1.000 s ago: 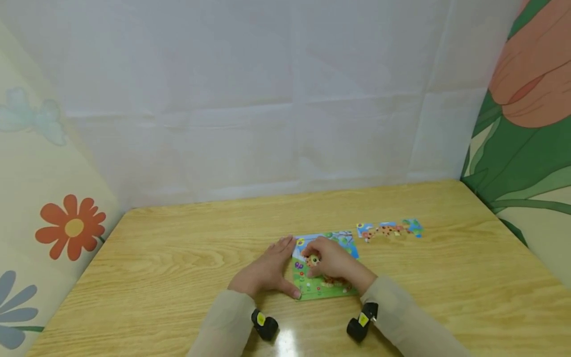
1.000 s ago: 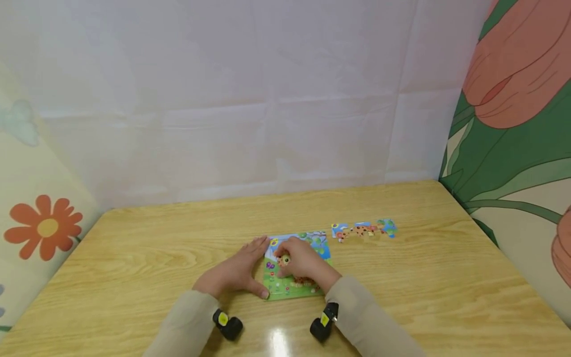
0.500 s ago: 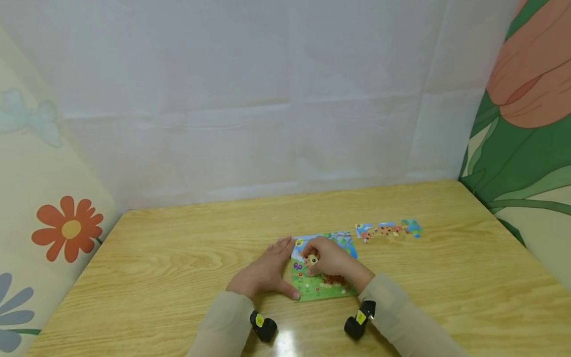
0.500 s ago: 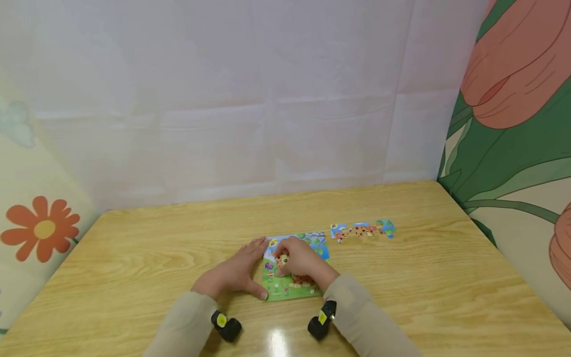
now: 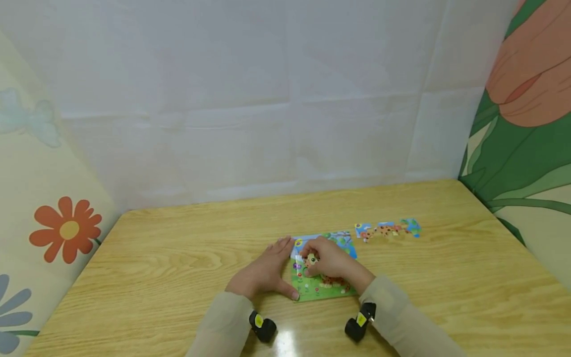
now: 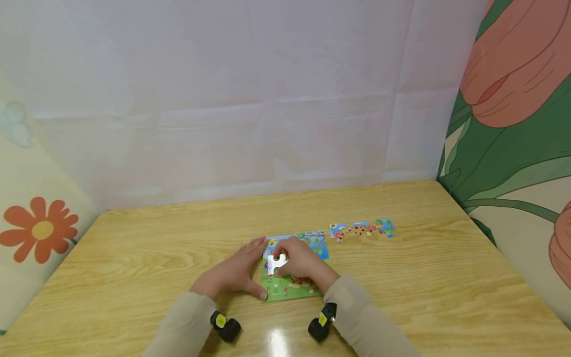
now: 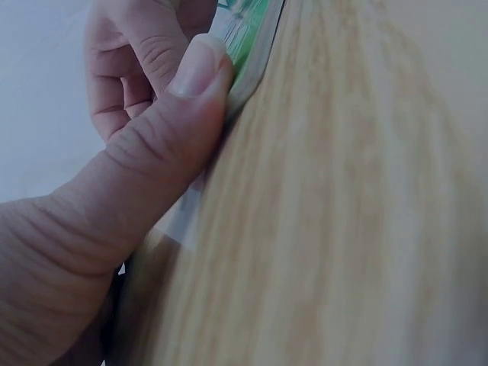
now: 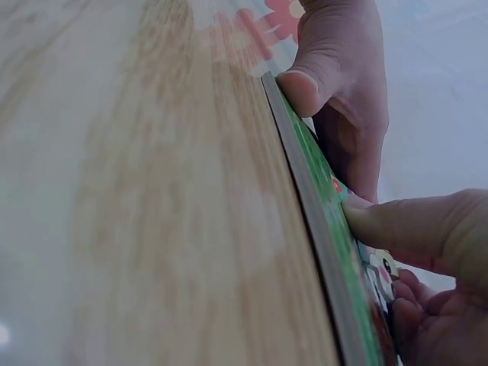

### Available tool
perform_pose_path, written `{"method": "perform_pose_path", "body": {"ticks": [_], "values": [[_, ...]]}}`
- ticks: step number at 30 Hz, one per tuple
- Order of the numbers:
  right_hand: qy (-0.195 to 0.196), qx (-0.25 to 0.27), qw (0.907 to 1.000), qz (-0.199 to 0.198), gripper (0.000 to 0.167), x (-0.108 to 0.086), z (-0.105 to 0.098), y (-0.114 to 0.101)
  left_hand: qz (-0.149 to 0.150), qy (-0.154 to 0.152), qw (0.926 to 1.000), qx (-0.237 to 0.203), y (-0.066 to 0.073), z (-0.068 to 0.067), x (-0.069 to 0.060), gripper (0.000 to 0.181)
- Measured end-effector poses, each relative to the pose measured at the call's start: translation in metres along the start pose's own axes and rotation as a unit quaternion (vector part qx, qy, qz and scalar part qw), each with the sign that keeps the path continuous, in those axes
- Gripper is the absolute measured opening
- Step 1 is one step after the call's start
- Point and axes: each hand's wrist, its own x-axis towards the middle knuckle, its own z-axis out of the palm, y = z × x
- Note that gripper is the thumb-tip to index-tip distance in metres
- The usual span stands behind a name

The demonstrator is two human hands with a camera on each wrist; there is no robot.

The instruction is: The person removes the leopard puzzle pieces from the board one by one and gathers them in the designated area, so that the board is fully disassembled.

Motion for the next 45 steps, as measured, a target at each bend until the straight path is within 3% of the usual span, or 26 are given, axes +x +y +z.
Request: {"method": "perform_pose_path", "body": {"ticks": [19, 28, 45], "values": [[0.014, -0.041, 0.9988, -0.024, 0.018, 0.0003, 0.0004, 0.0031, 0.003, -0.002, 1.0000, 0.000, -0.0011, 0.0009, 0.0004, 0.122], [0.014, 0.007, 0.9994, -0.031, 0.017, 0.0015, 0.0005, 0.0008, 0.001, 0.000, 1.0000, 0.000, -0.0009, 0.0003, 0.0000, 0.124], [0.018, 0.106, 0.9942, 0.009, 0.011, -0.0009, 0.0008, 0.0042, 0.002, -0.006, 1.0000, 0.002, -0.0016, 0.0004, -0.0001, 0.125]]}}
